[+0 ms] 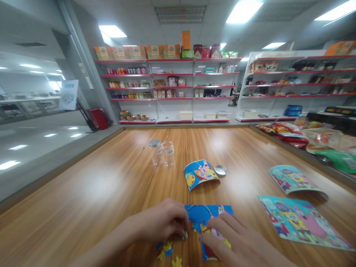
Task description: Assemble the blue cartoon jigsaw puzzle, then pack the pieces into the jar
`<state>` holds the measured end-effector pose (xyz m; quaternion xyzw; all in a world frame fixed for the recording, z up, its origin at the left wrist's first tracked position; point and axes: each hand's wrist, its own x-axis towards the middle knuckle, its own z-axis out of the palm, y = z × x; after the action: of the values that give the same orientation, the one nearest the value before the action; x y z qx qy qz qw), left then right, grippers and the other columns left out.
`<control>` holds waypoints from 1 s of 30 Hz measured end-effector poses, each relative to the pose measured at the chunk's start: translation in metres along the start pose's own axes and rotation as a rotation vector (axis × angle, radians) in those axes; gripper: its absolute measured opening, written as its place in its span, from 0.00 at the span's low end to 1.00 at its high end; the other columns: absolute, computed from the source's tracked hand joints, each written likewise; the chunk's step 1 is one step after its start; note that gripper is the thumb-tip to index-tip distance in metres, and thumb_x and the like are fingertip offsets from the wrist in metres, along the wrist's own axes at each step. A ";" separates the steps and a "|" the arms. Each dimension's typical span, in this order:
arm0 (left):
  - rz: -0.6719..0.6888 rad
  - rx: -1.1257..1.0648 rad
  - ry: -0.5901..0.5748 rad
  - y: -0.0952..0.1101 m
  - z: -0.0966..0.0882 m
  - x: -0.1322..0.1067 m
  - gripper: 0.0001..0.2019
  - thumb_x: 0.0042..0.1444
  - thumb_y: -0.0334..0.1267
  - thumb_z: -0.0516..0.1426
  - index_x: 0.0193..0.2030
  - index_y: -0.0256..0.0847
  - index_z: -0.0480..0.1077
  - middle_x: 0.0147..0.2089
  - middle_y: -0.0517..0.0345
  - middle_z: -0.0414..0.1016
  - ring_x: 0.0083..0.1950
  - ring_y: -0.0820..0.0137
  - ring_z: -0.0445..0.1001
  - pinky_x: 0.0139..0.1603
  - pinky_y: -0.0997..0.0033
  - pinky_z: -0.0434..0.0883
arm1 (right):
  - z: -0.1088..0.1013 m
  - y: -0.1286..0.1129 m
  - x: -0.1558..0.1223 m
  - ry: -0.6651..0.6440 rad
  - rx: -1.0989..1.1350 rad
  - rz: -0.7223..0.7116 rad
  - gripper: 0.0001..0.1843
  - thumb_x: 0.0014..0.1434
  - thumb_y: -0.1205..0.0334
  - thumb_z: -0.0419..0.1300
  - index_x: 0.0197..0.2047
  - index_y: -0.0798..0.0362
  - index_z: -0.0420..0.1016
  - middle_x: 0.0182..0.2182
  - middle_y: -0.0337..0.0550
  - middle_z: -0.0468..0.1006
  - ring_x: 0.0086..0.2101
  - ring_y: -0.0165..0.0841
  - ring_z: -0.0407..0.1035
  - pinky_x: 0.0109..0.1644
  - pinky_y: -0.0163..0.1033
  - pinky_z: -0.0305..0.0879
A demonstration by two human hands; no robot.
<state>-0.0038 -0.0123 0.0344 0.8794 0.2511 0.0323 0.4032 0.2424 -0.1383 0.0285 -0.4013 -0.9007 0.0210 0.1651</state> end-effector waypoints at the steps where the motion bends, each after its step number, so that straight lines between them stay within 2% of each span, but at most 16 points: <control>1: 0.080 -0.003 0.007 0.002 -0.002 -0.001 0.03 0.58 0.33 0.62 0.36 0.42 0.79 0.40 0.57 0.78 0.43 0.68 0.76 0.45 0.73 0.70 | 0.000 0.008 0.008 -0.015 0.010 0.026 0.19 0.60 0.54 0.67 0.53 0.49 0.74 0.47 0.49 0.76 0.46 0.43 0.71 0.50 0.47 0.71; 4: 0.201 0.026 0.034 0.006 -0.006 -0.001 0.07 0.61 0.29 0.60 0.38 0.43 0.79 0.41 0.56 0.77 0.45 0.69 0.75 0.48 0.73 0.71 | 0.005 0.023 0.025 -0.048 0.085 0.135 0.27 0.53 0.52 0.70 0.54 0.51 0.74 0.47 0.50 0.74 0.46 0.46 0.68 0.50 0.50 0.68; 7: 0.238 0.086 0.133 0.004 -0.005 0.002 0.05 0.61 0.31 0.61 0.40 0.42 0.79 0.44 0.54 0.73 0.48 0.67 0.73 0.50 0.71 0.71 | 0.014 0.030 0.028 -0.047 0.185 0.190 0.22 0.52 0.57 0.70 0.50 0.51 0.75 0.46 0.47 0.74 0.47 0.45 0.67 0.51 0.50 0.66; 11: 0.319 0.095 0.279 -0.005 0.004 0.012 0.01 0.60 0.34 0.64 0.38 0.42 0.79 0.55 0.50 0.70 0.60 0.61 0.64 0.63 0.61 0.64 | 0.017 0.039 0.024 -0.012 0.296 0.196 0.15 0.56 0.61 0.67 0.47 0.50 0.75 0.47 0.46 0.74 0.47 0.42 0.66 0.52 0.47 0.64; 13: 0.312 0.049 0.314 -0.012 0.008 0.017 0.02 0.61 0.35 0.63 0.39 0.42 0.79 0.56 0.50 0.70 0.61 0.61 0.62 0.65 0.59 0.62 | 0.014 0.043 0.025 -0.004 0.318 0.197 0.11 0.59 0.62 0.65 0.47 0.50 0.76 0.48 0.46 0.73 0.48 0.41 0.66 0.54 0.47 0.64; 18: 0.244 -0.110 0.387 -0.025 0.014 0.021 0.04 0.65 0.37 0.60 0.39 0.42 0.77 0.46 0.52 0.74 0.55 0.63 0.66 0.60 0.61 0.65 | 0.011 0.046 0.030 0.002 0.315 0.221 0.11 0.61 0.64 0.64 0.48 0.49 0.77 0.49 0.45 0.74 0.50 0.41 0.66 0.55 0.48 0.64; 24: 0.041 -0.214 0.454 -0.030 0.017 0.021 0.04 0.62 0.38 0.62 0.40 0.42 0.78 0.43 0.53 0.67 0.46 0.66 0.70 0.50 0.64 0.68 | 0.019 0.047 0.031 0.052 0.263 0.183 0.10 0.63 0.66 0.61 0.48 0.50 0.76 0.48 0.48 0.74 0.48 0.42 0.66 0.53 0.49 0.67; 30: 0.062 -0.149 0.471 -0.030 0.021 0.022 0.05 0.62 0.33 0.61 0.41 0.42 0.79 0.42 0.54 0.67 0.43 0.69 0.71 0.46 0.66 0.70 | 0.024 0.049 0.029 0.072 0.219 0.137 0.12 0.63 0.67 0.61 0.50 0.50 0.74 0.49 0.50 0.73 0.49 0.44 0.66 0.52 0.53 0.68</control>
<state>0.0080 -0.0001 -0.0044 0.8227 0.3078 0.2672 0.3963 0.2524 -0.0817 0.0052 -0.4421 -0.8569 0.1159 0.2382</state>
